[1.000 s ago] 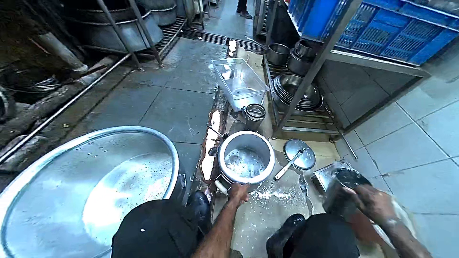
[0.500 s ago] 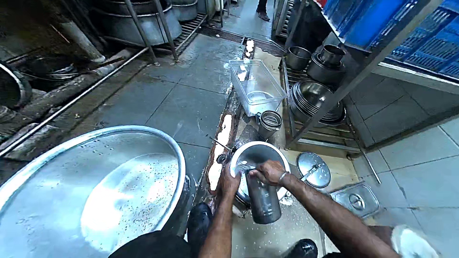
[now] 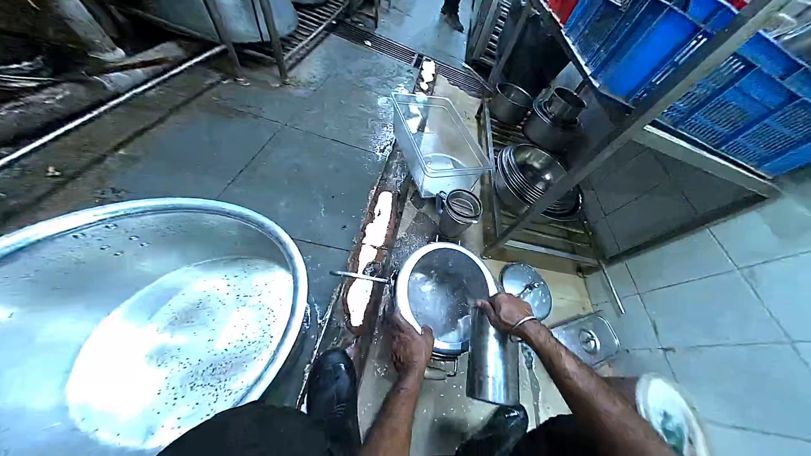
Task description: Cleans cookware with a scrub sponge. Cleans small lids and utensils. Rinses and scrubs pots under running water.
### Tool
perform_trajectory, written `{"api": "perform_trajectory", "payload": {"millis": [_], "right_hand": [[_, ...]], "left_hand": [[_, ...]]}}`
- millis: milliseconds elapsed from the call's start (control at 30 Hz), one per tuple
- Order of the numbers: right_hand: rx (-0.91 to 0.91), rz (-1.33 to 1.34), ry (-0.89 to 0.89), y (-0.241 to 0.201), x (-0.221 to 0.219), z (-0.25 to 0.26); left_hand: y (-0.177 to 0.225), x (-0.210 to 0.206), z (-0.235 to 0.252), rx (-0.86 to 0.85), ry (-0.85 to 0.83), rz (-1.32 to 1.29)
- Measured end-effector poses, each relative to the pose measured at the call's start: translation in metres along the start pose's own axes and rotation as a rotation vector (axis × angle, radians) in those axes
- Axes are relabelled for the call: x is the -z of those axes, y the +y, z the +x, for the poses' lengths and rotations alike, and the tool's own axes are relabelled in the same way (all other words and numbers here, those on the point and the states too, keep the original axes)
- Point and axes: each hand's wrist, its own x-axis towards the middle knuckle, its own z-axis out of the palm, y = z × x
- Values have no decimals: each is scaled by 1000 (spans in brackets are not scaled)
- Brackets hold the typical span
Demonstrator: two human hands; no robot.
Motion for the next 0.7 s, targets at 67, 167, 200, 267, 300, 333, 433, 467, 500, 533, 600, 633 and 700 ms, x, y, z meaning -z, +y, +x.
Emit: {"api": "perform_trajectory", "payload": {"millis": [67, 167, 200, 267, 300, 333, 433, 467, 500, 533, 600, 633, 700], "right_hand": [[50, -29, -89, -5, -10, -15], [253, -67, -183, -21, -19, -22], [320, -76, -198, -29, -19, -22], [445, -75, -199, -48, -16, -13], [488, -56, -183, -56, -13, -6], [510, -16, -148, -63, -8, 2], [416, 157, -19, -63, 11, 34], [337, 220, 30, -55, 14, 45], [240, 275, 74, -44, 17, 52], [127, 305, 110, -31, 19, 54], [-34, 324, 167, -3, 13, 47], [-58, 327, 192, 11, 6, 37], [-70, 324, 182, 33, -11, 11]], "left_hand": [[-9, -2, -9, 12, 20, -45], [-19, 13, -6, 76, -56, -23], [-21, 17, -2, 79, -79, -17], [-28, 16, 7, 71, -122, -42], [-32, 14, 10, 65, -143, -65], [-34, 12, 12, 63, -166, -80], [-31, 13, 9, 90, -231, -120], [-31, 11, 8, 96, -252, -153], [-31, 7, 8, 99, -285, -183], [-32, 2, 9, 104, -324, -202], [-34, -8, 10, 105, -377, -260], [-35, -11, 9, 99, -391, -273], [-35, -17, 3, 98, -397, -293]]}}
